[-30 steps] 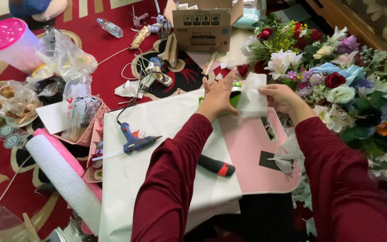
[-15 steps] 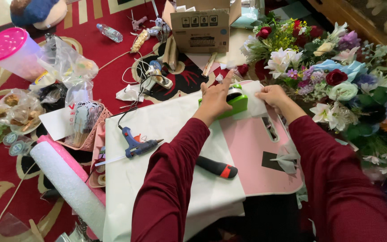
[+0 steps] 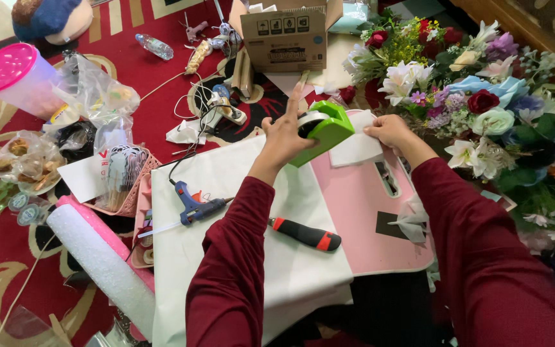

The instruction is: The person cuts a piece of white fabric using a utility knife on a pink cutting board. They smooth the fabric, cut a small square, and then fold and cut the larger piece of fabric.

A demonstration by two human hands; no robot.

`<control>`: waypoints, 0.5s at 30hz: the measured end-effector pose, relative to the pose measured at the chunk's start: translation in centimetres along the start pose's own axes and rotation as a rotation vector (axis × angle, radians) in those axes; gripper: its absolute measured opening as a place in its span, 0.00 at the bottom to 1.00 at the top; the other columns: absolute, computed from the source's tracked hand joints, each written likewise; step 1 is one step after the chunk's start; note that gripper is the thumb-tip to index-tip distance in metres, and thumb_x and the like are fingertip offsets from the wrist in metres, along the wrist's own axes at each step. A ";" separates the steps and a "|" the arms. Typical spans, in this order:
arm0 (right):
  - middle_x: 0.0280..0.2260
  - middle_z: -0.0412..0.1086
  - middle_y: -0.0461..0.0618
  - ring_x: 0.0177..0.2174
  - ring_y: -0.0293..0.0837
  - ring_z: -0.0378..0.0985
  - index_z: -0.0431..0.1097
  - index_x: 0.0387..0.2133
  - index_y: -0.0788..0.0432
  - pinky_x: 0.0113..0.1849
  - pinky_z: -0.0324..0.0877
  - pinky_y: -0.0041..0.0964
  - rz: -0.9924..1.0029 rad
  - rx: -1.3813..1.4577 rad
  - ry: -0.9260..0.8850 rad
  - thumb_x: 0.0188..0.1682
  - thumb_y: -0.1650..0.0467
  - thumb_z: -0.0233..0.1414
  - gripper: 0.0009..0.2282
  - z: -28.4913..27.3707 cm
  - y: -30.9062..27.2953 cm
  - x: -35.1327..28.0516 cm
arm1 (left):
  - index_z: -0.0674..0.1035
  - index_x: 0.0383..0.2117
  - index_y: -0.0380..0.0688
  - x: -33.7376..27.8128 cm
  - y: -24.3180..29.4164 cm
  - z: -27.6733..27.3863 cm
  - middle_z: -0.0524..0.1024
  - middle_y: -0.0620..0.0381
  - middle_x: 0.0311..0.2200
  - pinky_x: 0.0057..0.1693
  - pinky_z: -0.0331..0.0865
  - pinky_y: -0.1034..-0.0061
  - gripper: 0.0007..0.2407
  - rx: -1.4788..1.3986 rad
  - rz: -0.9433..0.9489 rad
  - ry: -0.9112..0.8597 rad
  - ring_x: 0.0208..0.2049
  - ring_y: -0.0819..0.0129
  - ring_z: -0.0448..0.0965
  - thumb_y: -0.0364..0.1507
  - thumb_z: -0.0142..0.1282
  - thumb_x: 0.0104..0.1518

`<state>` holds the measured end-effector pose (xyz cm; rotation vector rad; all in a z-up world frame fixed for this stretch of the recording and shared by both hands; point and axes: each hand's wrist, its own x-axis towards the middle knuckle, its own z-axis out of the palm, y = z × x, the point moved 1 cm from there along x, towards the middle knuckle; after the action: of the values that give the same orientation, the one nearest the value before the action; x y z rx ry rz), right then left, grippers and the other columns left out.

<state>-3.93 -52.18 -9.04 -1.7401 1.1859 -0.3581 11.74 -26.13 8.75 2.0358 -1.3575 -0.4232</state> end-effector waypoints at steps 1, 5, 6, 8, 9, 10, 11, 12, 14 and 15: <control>0.25 0.71 0.58 0.23 0.49 0.76 0.73 0.29 0.60 0.21 0.71 0.39 0.000 -0.001 0.000 0.36 0.68 0.60 0.10 0.1 -0.1 -0.3 | 0.40 0.64 0.56 0.3 0.2 0.6 0.74 0.51 0.48 0.59 0.36 0.44 0.47 -0.001 0.000 0.000 0.50 0.49 0.71 0.29 0.64 0.38; 0.25 0.71 0.58 0.23 0.49 0.75 0.73 0.30 0.60 0.20 0.70 0.40 -0.006 0.000 0.018 0.37 0.68 0.59 0.10 0.3 -0.1 -0.5 | 0.37 0.64 0.58 1.9 0.3 3.2 0.71 0.55 0.51 0.58 0.41 0.47 0.49 0.189 -0.031 -0.076 0.50 0.52 0.72 0.29 0.64 0.37; 0.26 0.70 0.59 0.23 0.49 0.75 0.72 0.32 0.62 0.20 0.70 0.40 -0.005 0.021 0.015 0.38 0.69 0.58 0.11 0.3 0.0 -0.3 | 0.37 0.64 0.59 2.4 0.2 4.0 0.70 0.55 0.52 0.56 0.44 0.48 0.50 0.246 -0.027 -0.082 0.49 0.52 0.72 0.29 0.65 0.36; 0.26 0.71 0.59 0.23 0.50 0.75 0.72 0.31 0.61 0.19 0.69 0.43 -0.005 0.012 0.013 0.37 0.69 0.59 0.11 0.1 0.1 -0.2 | 0.37 0.64 0.59 2.6 0.6 4.4 0.72 0.54 0.50 0.55 0.46 0.49 0.49 0.285 -0.026 -0.100 0.48 0.52 0.73 0.29 0.64 0.37; 0.26 0.71 0.59 0.23 0.51 0.75 0.73 0.31 0.61 0.17 0.68 0.45 -0.003 0.002 0.008 0.37 0.68 0.59 0.11 0.0 0.2 -0.1 | 0.37 0.63 0.59 2.7 0.8 4.6 0.73 0.54 0.47 0.54 0.48 0.51 0.48 0.324 -0.028 -0.118 0.47 0.52 0.73 0.29 0.63 0.38; 0.26 0.71 0.59 0.23 0.51 0.75 0.73 0.31 0.61 0.17 0.68 0.45 -0.004 0.000 0.003 0.37 0.68 0.59 0.11 -0.1 0.5 0.0 | 0.37 0.63 0.59 3.4 0.0 5.7 0.73 0.54 0.47 0.54 0.48 0.51 0.48 0.323 -0.033 -0.116 0.47 0.52 0.73 0.29 0.63 0.38; 0.27 0.71 0.59 0.25 0.52 0.74 0.73 0.30 0.61 0.19 0.68 0.47 -0.028 -0.015 0.008 0.36 0.68 0.59 0.11 -0.3 0.7 0.2 | 0.40 0.63 0.58 4.0 -0.7 6.8 0.74 0.57 0.46 0.54 0.47 0.48 0.48 0.370 -0.009 -0.100 0.45 0.54 0.74 0.34 0.64 0.36; 0.27 0.71 0.60 0.27 0.53 0.74 0.73 0.30 0.60 0.20 0.68 0.49 -0.053 -0.032 0.007 0.35 0.68 0.58 0.11 -0.1 0.9 0.3 | 0.44 0.63 0.57 4.5 -1.7 7.8 0.74 0.59 0.45 0.53 0.47 0.45 0.48 0.417 0.009 -0.082 0.43 0.56 0.74 0.38 0.66 0.34; 0.29 0.71 0.61 0.31 0.57 0.74 0.74 0.29 0.61 0.27 0.67 0.52 -0.150 -0.156 -0.007 0.36 0.66 0.57 0.12 -0.3 0.7 -0.1 | 0.42 0.64 0.55 3.7 -0.1 6.7 0.70 0.56 0.50 0.55 0.46 0.44 0.48 0.385 0.004 -0.085 0.45 0.54 0.73 0.34 0.66 0.36; 0.30 0.72 0.63 0.35 0.61 0.73 0.74 0.28 0.61 0.33 0.66 0.54 -0.246 -0.274 -0.010 0.36 0.64 0.56 0.13 -0.2 0.6 -0.3 | 0.40 0.64 0.52 3.3 0.6 6.1 0.67 0.53 0.56 0.57 0.45 0.44 0.48 0.354 0.012 -0.091 0.48 0.51 0.72 0.31 0.66 0.38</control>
<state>-4.52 -52.10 -9.34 -2.1327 1.0532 -0.3439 9.13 -31.28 4.95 2.3140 -1.5902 -0.2879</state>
